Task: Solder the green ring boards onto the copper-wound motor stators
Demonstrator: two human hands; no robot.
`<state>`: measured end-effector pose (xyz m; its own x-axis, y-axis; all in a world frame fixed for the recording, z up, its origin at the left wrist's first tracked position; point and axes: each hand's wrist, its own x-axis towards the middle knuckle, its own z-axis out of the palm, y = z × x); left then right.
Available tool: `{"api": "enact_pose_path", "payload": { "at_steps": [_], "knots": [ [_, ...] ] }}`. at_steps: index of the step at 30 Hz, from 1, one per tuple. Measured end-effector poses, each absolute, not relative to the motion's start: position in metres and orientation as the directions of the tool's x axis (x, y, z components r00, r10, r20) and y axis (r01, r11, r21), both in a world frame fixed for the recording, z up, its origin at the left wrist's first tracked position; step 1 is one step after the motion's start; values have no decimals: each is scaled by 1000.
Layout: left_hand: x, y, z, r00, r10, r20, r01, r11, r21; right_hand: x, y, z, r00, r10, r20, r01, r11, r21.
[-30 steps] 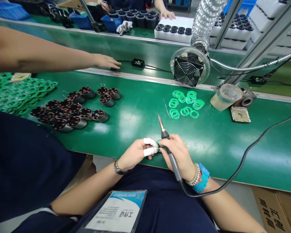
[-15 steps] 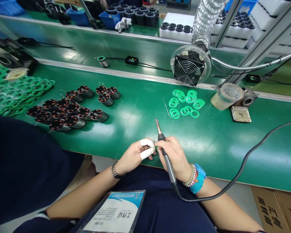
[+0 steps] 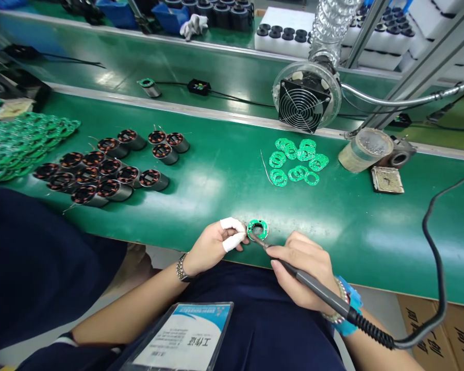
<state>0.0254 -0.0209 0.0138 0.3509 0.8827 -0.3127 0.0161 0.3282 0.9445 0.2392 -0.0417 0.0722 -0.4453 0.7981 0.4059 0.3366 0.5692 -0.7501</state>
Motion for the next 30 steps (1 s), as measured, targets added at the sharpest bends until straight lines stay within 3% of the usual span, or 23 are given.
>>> {"api": "enact_pose_path", "payload": {
  "at_steps": [14, 19, 22, 26, 30],
  "knots": [
    [26, -21, 14, 352, 882, -314, 20, 328, 945, 242, -41, 76, -458, 796, 395, 342, 569, -748],
    [27, -22, 15, 347, 881, -321, 38, 329, 943, 255, -41, 80, -353, 818, 454, 370, 568, -735],
    [27, -23, 17, 343, 885, -315, 86, 304, 949, 273, -29, 76, -213, 851, 481, 505, 517, -691],
    [27, -22, 22, 295, 933, -207, 305, 114, 946, 317, 17, 63, 56, 812, 581, 772, 334, -541],
    [34, -13, 30, 452, 889, -71, 551, -216, 806, 370, 72, 48, 164, 662, 732, 923, 159, -350]
  ]
}}
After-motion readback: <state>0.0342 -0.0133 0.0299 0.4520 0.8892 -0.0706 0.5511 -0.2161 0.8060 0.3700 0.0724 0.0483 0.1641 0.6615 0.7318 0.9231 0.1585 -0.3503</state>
